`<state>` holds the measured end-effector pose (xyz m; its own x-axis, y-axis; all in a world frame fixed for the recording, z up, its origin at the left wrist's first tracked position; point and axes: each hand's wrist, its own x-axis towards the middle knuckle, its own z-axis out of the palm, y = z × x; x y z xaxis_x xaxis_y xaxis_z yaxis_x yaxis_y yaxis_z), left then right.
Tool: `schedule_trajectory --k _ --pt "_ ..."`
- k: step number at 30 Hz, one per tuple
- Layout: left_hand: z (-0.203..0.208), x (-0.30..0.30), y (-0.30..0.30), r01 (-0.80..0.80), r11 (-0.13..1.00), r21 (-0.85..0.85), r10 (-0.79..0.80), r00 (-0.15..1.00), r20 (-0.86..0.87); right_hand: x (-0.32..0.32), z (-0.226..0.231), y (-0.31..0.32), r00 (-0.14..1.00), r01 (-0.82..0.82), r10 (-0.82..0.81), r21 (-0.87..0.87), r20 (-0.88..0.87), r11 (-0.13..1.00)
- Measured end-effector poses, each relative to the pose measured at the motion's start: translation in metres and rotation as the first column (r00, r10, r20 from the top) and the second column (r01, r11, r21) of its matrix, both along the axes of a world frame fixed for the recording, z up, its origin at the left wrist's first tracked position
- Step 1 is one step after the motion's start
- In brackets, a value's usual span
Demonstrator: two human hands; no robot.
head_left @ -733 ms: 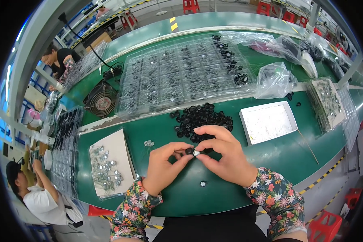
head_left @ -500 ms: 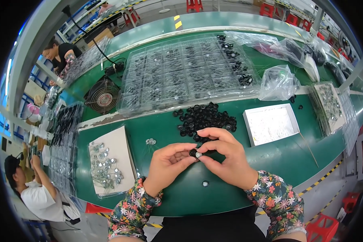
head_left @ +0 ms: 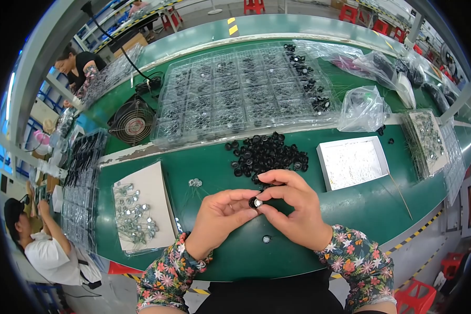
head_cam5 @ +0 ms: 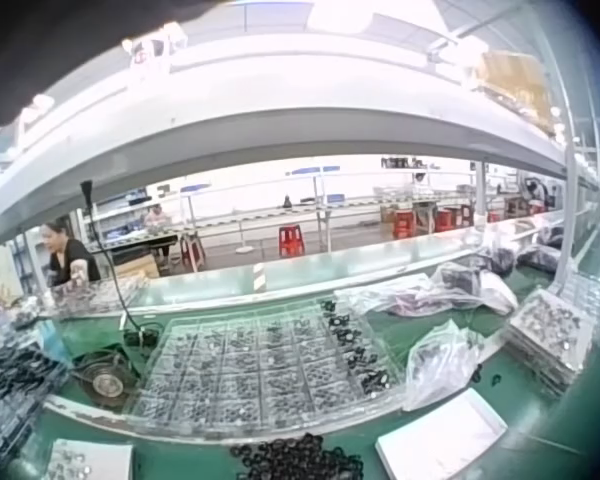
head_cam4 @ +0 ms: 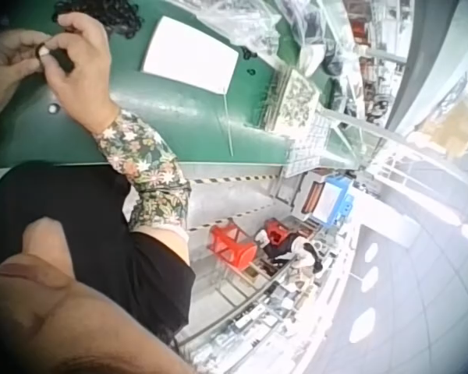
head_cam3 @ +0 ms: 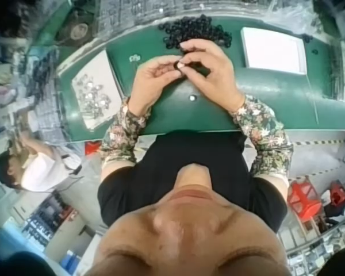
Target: The person assembles small silver components into black plastic housings by hand, taking the components from a tray and fitting them into the housings to create assembled parts.
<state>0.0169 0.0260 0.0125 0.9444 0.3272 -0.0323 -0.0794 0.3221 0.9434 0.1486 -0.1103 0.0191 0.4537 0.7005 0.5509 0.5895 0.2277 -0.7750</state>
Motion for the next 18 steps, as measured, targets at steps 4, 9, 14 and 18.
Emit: schedule_trajectory --k 4,9,14,18 --pt "0.0014 -0.0009 0.0023 0.054 0.984 -0.171 -0.05 0.998 0.025 -0.0003 0.0014 0.0 0.996 0.04 -0.042 0.026 0.076 0.999" --pt "-0.0027 -0.0011 0.003 0.044 0.984 -0.17 -0.038 0.999 0.038 -0.0007 0.0022 -0.0003 0.983 0.065 -0.07 0.039 0.168 0.997" --pt "-0.0035 -0.0005 0.0005 0.01 0.987 -0.162 0.0 0.998 0.062 -0.0024 0.0036 0.0002 0.973 0.085 -0.095 0.057 0.208 0.995" --pt "0.0 0.0012 -0.0003 0.01 0.99 -0.142 -0.002 0.999 0.053 -0.0025 0.0031 0.0004 0.967 0.093 -0.11 0.083 0.23 0.992"
